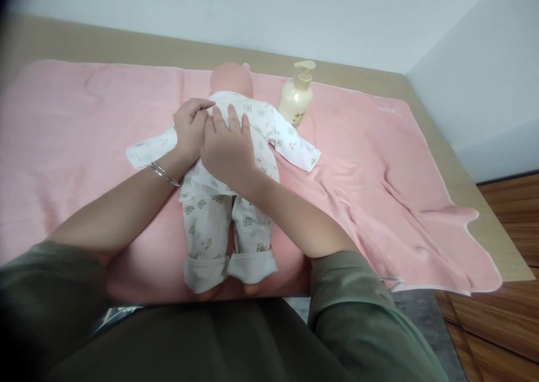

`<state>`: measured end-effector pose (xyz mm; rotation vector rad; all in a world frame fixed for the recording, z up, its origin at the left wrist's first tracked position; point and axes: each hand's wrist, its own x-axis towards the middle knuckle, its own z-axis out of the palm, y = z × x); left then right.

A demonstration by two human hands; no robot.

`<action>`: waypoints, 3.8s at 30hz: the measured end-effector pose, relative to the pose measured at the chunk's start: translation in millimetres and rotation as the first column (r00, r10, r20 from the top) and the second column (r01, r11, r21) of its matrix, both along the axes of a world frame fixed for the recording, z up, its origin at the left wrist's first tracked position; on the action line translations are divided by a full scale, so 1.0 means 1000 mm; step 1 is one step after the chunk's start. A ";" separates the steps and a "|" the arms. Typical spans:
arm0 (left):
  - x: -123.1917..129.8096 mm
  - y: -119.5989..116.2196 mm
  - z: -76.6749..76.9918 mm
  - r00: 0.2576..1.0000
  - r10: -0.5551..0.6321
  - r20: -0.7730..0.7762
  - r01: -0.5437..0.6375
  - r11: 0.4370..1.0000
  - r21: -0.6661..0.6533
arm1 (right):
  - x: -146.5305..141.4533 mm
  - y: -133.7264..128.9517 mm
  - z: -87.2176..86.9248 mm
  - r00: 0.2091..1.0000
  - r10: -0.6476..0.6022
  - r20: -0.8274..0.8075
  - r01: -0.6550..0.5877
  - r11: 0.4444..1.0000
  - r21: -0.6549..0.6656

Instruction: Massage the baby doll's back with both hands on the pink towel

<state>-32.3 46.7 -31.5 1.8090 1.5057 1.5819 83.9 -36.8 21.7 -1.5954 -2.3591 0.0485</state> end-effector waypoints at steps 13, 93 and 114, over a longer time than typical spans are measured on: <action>0.015 -0.009 0.012 0.960 -0.015 -0.281 -0.037 0.983 -0.181 | 0.047 0.074 -0.003 0.967 -0.136 -0.215 0.112 0.987 -0.118; 0.028 -0.049 0.060 0.673 -0.128 -0.729 -0.148 0.942 -0.302 | 0.042 0.058 0.008 0.996 -0.043 -0.074 0.036 0.995 -0.091; 0.016 -0.013 0.028 0.898 -0.103 -0.427 -0.014 0.965 -0.262 | 0.031 0.052 0.004 0.995 -0.102 0.018 0.103 0.992 -0.075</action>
